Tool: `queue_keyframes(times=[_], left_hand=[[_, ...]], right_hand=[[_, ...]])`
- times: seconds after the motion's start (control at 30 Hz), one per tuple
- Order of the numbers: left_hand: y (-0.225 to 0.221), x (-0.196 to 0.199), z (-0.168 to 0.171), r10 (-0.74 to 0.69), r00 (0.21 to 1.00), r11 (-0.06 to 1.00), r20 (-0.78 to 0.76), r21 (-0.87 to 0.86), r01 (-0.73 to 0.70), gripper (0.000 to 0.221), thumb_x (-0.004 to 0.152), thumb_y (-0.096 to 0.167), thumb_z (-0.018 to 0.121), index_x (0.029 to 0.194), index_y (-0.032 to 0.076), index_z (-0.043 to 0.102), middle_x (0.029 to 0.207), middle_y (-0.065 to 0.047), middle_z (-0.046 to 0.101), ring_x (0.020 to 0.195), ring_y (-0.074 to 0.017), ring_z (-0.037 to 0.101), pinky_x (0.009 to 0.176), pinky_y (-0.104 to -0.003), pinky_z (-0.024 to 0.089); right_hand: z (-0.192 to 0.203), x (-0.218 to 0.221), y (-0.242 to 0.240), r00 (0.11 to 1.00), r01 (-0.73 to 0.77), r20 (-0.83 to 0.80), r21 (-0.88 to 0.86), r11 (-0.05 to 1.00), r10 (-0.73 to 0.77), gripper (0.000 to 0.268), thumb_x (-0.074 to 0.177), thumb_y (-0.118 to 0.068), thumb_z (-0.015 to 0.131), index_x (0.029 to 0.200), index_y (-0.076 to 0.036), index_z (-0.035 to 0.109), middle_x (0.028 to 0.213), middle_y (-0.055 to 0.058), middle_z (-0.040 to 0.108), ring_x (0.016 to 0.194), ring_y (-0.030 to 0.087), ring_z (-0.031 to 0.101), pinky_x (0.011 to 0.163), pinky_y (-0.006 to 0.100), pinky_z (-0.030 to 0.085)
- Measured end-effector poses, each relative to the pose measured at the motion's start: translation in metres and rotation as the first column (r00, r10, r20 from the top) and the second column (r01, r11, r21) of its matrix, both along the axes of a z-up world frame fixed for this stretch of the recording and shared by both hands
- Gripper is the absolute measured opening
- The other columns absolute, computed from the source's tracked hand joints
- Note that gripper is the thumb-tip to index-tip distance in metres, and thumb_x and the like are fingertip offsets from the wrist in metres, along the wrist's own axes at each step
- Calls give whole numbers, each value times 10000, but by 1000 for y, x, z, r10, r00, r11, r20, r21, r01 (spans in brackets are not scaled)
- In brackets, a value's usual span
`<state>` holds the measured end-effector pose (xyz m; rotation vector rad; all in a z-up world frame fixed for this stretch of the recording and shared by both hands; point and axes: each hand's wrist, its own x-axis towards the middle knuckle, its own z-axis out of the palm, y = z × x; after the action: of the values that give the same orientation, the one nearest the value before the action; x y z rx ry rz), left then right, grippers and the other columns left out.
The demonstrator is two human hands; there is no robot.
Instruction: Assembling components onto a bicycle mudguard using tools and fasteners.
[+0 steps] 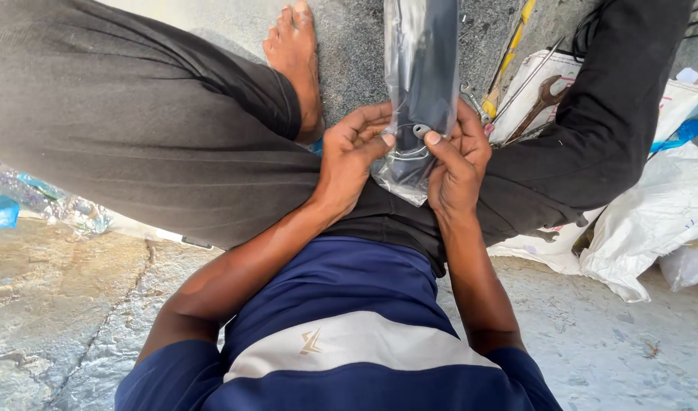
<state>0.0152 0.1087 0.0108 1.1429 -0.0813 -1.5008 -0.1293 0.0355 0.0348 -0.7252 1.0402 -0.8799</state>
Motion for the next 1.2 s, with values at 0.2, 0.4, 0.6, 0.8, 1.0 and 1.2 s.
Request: queue_keyframes(times=[0.2,0.4,0.6,0.8,1.0,1.2], left_hand=[[-2,-3,-9,62,995,998,76,27,-65,389,925,-123,654,1311,-93,622,1202,-218,708,1092,-220,698,975,-315,568],[-25,-20,-9,79,987,997,143,-37,-74,171,926,-123,662,1091,-99,698,1188,-85,693,956,-170,730,869,-290,586],[-69,-29,-19,-131,991,950,-28,-290,117,314,872,-184,594,1134,-63,716,1023,-82,730,891,-108,667,789,-251,531],[-66,-40,-30,-103,963,957,-251,-290,27,247,903,-111,660,1139,-55,710,1013,-79,749,857,-107,694,765,-246,562],[-67,-32,-16,-139,968,971,-209,-220,92,179,894,-49,703,1071,-37,727,947,-51,748,800,-84,684,703,-232,545],[-66,-36,-24,-144,984,973,-106,-195,121,121,931,-35,728,1048,-43,754,874,-43,719,690,-59,608,578,-220,461]], right_hand=[[6,-6,-16,998,16,51,69,998,-19,581,884,77,657,1440,125,494,1290,193,677,1164,202,673,1067,323,516],[19,-12,-29,995,-12,97,70,997,5,545,895,61,642,1421,117,513,1280,181,676,1155,191,671,1082,310,514],[23,-19,-46,991,46,125,64,997,-54,502,886,52,606,1382,91,543,1246,151,691,1107,182,680,1042,309,524],[13,-26,-39,989,40,135,106,994,-55,469,889,52,616,1355,88,579,1167,137,702,1041,181,685,987,308,529],[11,-26,-39,994,76,66,145,987,-86,454,863,34,602,1312,99,593,1128,124,710,1030,166,692,985,301,537],[11,-24,-40,994,77,69,153,985,-88,451,881,27,609,1325,101,580,1092,128,699,991,175,686,943,314,546]])
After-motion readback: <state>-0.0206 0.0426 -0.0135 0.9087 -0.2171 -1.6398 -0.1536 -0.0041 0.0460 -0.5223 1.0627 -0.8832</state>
